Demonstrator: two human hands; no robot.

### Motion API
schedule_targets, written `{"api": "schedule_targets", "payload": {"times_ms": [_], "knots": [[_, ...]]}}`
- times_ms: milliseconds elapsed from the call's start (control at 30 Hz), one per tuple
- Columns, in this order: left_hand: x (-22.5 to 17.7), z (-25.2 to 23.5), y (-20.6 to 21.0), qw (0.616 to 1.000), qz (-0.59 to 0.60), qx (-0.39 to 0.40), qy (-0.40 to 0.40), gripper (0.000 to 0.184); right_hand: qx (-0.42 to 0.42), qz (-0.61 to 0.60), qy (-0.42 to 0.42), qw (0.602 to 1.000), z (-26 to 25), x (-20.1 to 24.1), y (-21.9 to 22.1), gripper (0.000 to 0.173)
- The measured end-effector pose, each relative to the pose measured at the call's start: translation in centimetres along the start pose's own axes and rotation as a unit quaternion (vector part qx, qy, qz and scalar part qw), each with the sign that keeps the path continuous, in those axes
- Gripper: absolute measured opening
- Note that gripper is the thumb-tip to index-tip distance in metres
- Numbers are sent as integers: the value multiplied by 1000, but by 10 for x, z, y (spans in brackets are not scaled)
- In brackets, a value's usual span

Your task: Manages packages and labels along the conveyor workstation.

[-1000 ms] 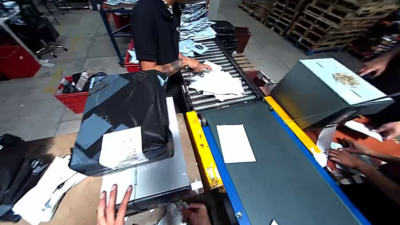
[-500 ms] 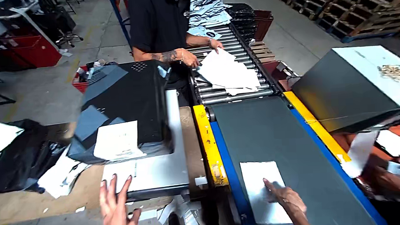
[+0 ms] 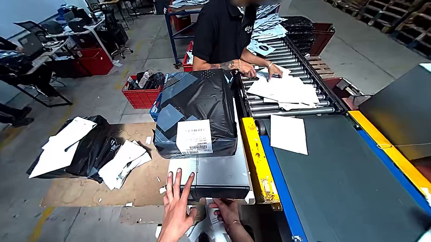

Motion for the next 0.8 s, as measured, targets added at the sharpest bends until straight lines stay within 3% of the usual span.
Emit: {"api": "schedule_targets", "payload": {"times_ms": [133,233,333,467,567,700,767,800], "knots": [[2,0,0,1000,4,-16,9,108,-51,-84,-32,995,1,4,9,10],[-3,0,2,999,9,-21,33,106,-15,-10,-37,999,22,13,-18,15],[-17,-6,1,998,22,-4,55,100,-57,60,-70,994,5,17,-135,21],[-22,-9,4,997,-9,-37,67,90,-305,85,-71,946,-81,63,-355,36],[-24,-11,10,997,-21,-41,63,88,-365,182,10,913,-124,65,-438,45],[-24,-12,5,997,-23,-59,34,91,-331,449,114,822,-70,35,-462,90],[-15,-4,1,997,-25,-74,5,92,-311,498,107,803,-25,19,-443,99],[-11,-6,0,997,-22,-76,-3,93,-275,507,72,814,-12,14,-413,96]]}}
Point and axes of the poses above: each hand's wrist, its own z-axis away from the middle knuckle, its own y-axis out of the palm, x = y × z, the point moved 9 cm from there along -z, towards the middle knuckle, and after that the axes turned 5 degrees about z, right-handed, at the moved point
